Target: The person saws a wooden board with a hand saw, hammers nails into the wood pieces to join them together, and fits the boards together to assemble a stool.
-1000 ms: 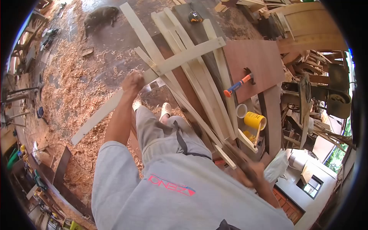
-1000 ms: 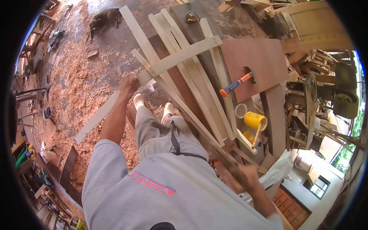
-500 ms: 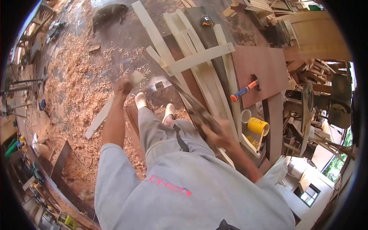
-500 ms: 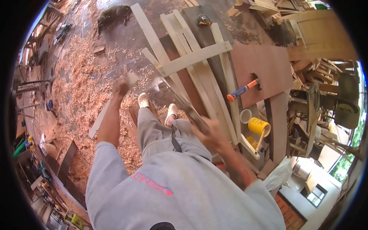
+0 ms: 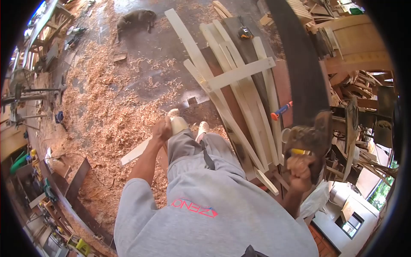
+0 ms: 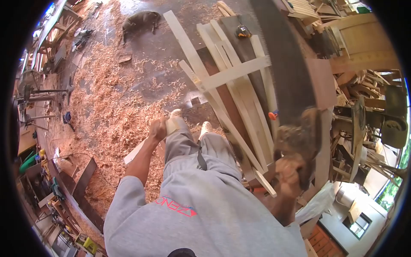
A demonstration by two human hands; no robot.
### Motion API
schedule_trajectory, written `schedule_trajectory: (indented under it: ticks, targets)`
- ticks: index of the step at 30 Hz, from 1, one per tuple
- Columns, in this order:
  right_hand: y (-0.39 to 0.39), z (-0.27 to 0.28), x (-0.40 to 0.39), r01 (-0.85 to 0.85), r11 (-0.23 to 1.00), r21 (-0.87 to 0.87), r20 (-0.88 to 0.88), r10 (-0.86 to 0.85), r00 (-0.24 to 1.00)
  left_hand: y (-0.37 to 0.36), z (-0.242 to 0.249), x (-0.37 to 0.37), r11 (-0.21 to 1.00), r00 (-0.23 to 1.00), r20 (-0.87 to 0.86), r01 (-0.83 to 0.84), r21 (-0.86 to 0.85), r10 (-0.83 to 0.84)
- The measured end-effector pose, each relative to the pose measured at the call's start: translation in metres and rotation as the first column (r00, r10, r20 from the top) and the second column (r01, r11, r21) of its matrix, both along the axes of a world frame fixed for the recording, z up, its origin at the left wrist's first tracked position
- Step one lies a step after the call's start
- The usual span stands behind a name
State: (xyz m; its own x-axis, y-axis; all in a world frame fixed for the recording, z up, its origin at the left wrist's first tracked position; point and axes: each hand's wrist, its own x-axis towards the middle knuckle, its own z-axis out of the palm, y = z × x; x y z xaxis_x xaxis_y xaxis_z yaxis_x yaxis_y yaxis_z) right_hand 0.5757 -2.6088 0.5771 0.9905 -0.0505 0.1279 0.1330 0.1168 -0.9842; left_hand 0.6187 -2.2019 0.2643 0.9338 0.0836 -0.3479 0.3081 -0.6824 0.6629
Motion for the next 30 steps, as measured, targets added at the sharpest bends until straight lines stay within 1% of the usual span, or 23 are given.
schedule_trajectory:
  ticks: [1,4,5,6,7,8,9,10,11,12,13,15,16,17,19,20,21,23,24,25,27,29,30]
  targets:
    - [0.003,0.007,0.008,-0.004,1.0,-0.002,-0.015,0.004,1.0,0.0,0.02,0.007,1.0,1.0,0.0,-0.003,0.009,0.003]
    - [0.006,0.005,0.008,0.009,1.0,0.011,-0.062,-0.008,0.998,0.007,0.077,0.036,0.977,0.996,0.032,-0.077,-0.199,0.085]
    - [0.01,0.003,0.005,0.026,0.999,0.023,-0.098,-0.024,0.995,0.01,0.087,0.045,0.977,0.996,0.033,-0.075,-0.198,0.083]
    - [0.021,0.003,0.002,0.117,0.993,0.009,-0.114,-0.115,0.987,0.012,0.097,0.053,0.936,0.984,0.05,-0.144,-0.32,0.169]
    - [0.029,0.002,-0.001,0.124,0.992,0.009,-0.118,-0.122,0.985,0.016,0.108,0.061,0.876,0.966,0.053,-0.204,-0.437,0.252]
    - [0.037,0.0,-0.004,0.151,0.988,0.038,-0.147,-0.144,0.979,0.019,0.126,0.071,0.826,0.962,0.058,-0.197,-0.528,0.266]
    - [0.045,0.0,-0.007,0.182,0.981,0.066,-0.173,-0.168,0.97,0.024,0.13,0.08,0.828,0.966,0.056,-0.186,-0.528,0.252]
    - [0.058,0.005,-0.007,0.254,0.967,0.03,-0.187,-0.244,0.951,0.028,0.132,0.089,0.768,0.961,0.014,-0.211,-0.605,0.275]
    - [0.065,0.009,-0.011,0.277,0.96,0.023,-0.185,-0.269,0.945,0.03,0.136,0.098,0.698,0.957,-0.033,-0.233,-0.677,0.288]
    - [0.072,0.014,-0.016,0.281,0.959,0.043,-0.204,-0.267,0.942,0.026,0.152,0.106,0.619,0.952,-0.02,-0.215,-0.756,0.306]
    - [0.08,0.018,-0.021,0.294,0.954,0.062,-0.219,-0.275,0.936,0.023,0.167,0.113,0.619,0.964,-0.018,-0.185,-0.764,0.266]
    - [0.096,0.028,-0.034,0.393,0.919,0.016,-0.209,-0.382,0.9,0.014,0.188,0.121,0.417,0.939,-0.115,-0.252,-0.873,0.325]
    - [0.102,0.035,-0.04,0.446,0.895,-0.015,-0.204,-0.439,0.875,0.019,0.161,0.123,0.33,0.953,-0.098,-0.195,-0.924,0.288]
    - [0.105,0.04,-0.047,0.491,0.871,-0.023,-0.191,-0.486,0.853,0.013,0.168,0.126,0.327,0.967,-0.094,-0.171,-0.93,0.238]
    - [0.109,0.046,-0.062,0.46,0.883,-0.088,-0.079,-0.467,0.881,0.003,0.185,0.127,0.36,0.991,0.003,-0.046,-0.932,0.134]
    - [0.12,0.057,-0.066,0.517,0.852,-0.084,-0.1,-0.524,0.846,-0.002,0.188,0.129,0.368,0.99,0.127,0.094,-0.925,0.066]
    - [0.122,0.059,-0.074,0.565,0.822,-0.077,-0.091,-0.57,0.817,-0.007,0.194,0.131,0.363,0.99,0.138,0.125,-0.923,0.011]
    - [0.118,0.063,-0.099,0.589,0.803,-0.09,-0.111,-0.596,0.796,-0.021,0.208,0.129,0.221,0.994,0.065,0.083,-0.972,-0.089]
    - [0.112,0.053,-0.12,0.623,0.777,-0.096,-0.099,-0.63,0.77,-0.03,0.213,0.125,0.241,0.98,0.177,0.193,-0.951,-0.087]
    - [0.111,0.049,-0.135,0.663,0.743,-0.094,-0.082,-0.67,0.738,-0.037,0.222,0.12,0.22,0.972,0.192,0.219,-0.951,-0.135]
    - [0.104,0.049,-0.162,0.714,0.685,-0.142,-0.039,-0.725,0.688,-0.048,0.246,0.109,0.109,0.995,-0.087,-0.081,-0.991,-0.051]
    - [0.104,0.059,-0.175,0.805,0.585,-0.099,0.059,-0.804,0.592,-0.054,0.276,0.116,-0.073,0.937,0.017,-0.009,-0.997,-0.35]
    - [0.101,0.064,-0.191,0.814,0.57,-0.114,0.099,-0.808,0.58,-0.066,0.298,0.113,-0.065,0.902,0.106,0.087,-0.994,-0.418]
